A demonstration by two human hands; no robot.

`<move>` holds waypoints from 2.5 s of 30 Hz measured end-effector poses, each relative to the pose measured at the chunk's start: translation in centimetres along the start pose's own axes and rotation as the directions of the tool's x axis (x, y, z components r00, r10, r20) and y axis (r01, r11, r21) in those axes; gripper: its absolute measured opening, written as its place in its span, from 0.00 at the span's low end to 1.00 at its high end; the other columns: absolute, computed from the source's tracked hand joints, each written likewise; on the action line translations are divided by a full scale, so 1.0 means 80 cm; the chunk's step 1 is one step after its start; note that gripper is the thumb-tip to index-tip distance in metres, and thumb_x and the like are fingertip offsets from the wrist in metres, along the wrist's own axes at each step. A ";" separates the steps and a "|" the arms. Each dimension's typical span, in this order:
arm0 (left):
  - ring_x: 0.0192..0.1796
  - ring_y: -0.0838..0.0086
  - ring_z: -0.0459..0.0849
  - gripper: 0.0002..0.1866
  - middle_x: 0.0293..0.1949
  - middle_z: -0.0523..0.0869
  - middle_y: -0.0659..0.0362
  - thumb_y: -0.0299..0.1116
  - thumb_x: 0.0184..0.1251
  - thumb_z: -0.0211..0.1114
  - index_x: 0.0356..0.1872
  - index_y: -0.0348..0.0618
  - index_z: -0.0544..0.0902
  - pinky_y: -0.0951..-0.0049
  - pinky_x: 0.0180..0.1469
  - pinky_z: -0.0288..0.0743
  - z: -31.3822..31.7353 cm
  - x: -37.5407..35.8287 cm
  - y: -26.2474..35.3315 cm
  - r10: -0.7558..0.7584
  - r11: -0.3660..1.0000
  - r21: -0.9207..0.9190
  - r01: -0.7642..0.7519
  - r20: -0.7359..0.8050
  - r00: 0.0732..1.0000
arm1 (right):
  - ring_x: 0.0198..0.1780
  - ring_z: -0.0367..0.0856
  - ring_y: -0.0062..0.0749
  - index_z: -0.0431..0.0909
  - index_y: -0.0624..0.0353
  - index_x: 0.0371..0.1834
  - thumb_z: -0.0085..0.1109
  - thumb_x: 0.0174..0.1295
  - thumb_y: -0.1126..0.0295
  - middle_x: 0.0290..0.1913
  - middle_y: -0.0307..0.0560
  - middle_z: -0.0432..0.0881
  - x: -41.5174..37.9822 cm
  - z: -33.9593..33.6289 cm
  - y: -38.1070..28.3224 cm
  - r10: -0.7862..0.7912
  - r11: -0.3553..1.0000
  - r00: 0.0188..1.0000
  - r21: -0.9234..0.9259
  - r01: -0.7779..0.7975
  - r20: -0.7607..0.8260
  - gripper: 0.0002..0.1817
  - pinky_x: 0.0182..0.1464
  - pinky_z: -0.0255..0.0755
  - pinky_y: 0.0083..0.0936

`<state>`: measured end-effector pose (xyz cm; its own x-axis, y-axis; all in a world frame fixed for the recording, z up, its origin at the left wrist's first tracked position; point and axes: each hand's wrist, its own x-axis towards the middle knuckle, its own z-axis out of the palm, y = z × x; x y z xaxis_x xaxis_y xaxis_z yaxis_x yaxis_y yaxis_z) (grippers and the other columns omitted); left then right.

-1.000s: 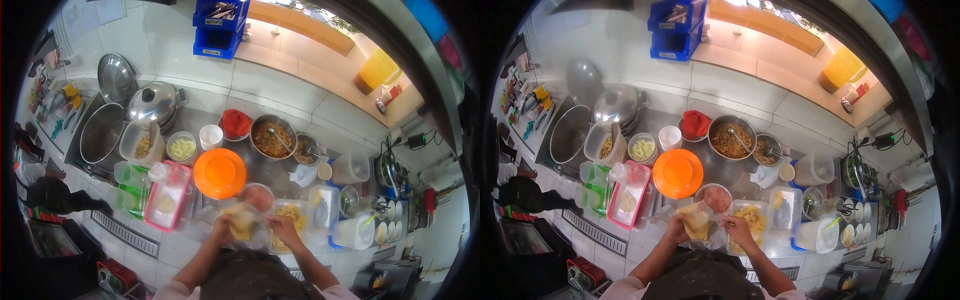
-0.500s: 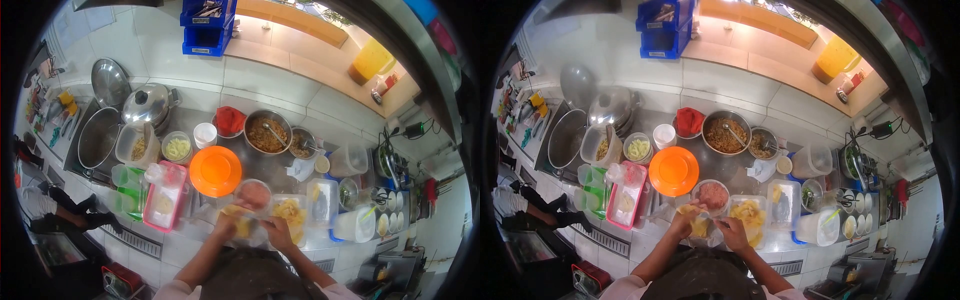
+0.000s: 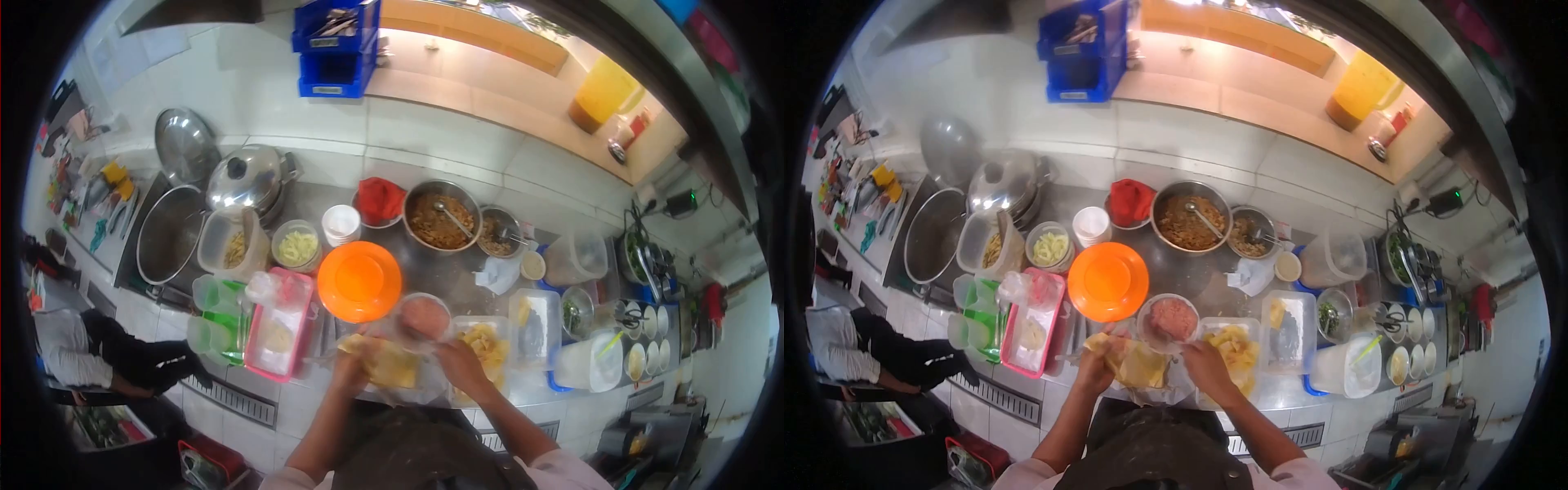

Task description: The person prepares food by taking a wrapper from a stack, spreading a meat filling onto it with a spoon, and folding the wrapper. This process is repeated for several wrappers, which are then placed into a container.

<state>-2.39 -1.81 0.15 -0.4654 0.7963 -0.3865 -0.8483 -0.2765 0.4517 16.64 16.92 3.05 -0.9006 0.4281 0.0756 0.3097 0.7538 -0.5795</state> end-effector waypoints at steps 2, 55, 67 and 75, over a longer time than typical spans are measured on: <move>0.64 0.58 0.78 0.33 0.64 0.76 0.49 0.27 0.66 0.64 0.72 0.38 0.64 0.56 0.67 0.73 0.005 -0.004 -0.005 -0.091 0.995 0.045 0.091 0.002 0.996 | 0.49 0.81 0.50 0.83 0.56 0.48 0.61 0.61 0.70 0.45 0.51 0.82 0.030 -0.001 -0.021 -0.145 0.988 0.987 -0.070 0.140 -0.070 0.12 0.51 0.75 0.42; 0.45 0.50 0.87 0.26 0.40 0.87 0.45 0.42 0.52 0.76 0.47 0.36 0.78 0.55 0.48 0.79 -0.053 0.017 -0.027 0.228 -0.163 0.965 0.208 -0.168 0.959 | 0.45 0.78 0.54 0.76 0.59 0.46 0.71 0.52 0.68 0.41 0.55 0.79 -0.044 0.134 -0.050 0.403 0.915 0.898 0.077 -0.396 -0.175 0.19 0.49 0.70 0.47; 0.45 0.50 0.87 0.23 0.42 0.87 0.45 0.42 0.61 0.69 0.50 0.36 0.77 0.57 0.49 0.78 -0.079 0.018 -0.022 0.218 -0.073 0.994 0.076 -0.058 0.974 | 0.48 0.78 0.53 0.79 0.59 0.40 0.60 0.58 0.75 0.43 0.53 0.80 -0.024 0.132 -0.087 -0.216 0.944 0.974 0.242 0.225 -0.061 0.07 0.51 0.71 0.44; 0.41 0.55 0.88 0.22 0.35 0.87 0.47 0.46 0.63 0.69 0.44 0.33 0.82 0.61 0.45 0.79 -0.096 0.011 -0.030 0.157 -0.059 0.998 0.014 -0.005 0.988 | 0.45 0.83 0.52 0.81 0.64 0.51 0.65 0.61 0.61 0.43 0.59 0.84 -0.039 0.147 -0.051 0.528 0.848 0.831 0.169 -0.503 -0.173 0.20 0.50 0.75 0.40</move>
<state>-2.73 -4.56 -7.46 -0.5941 0.7403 -0.3147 0.2957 0.5648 0.7704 14.59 6.63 -4.39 -0.5324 0.8403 -0.1023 0.6638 0.3395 -0.6664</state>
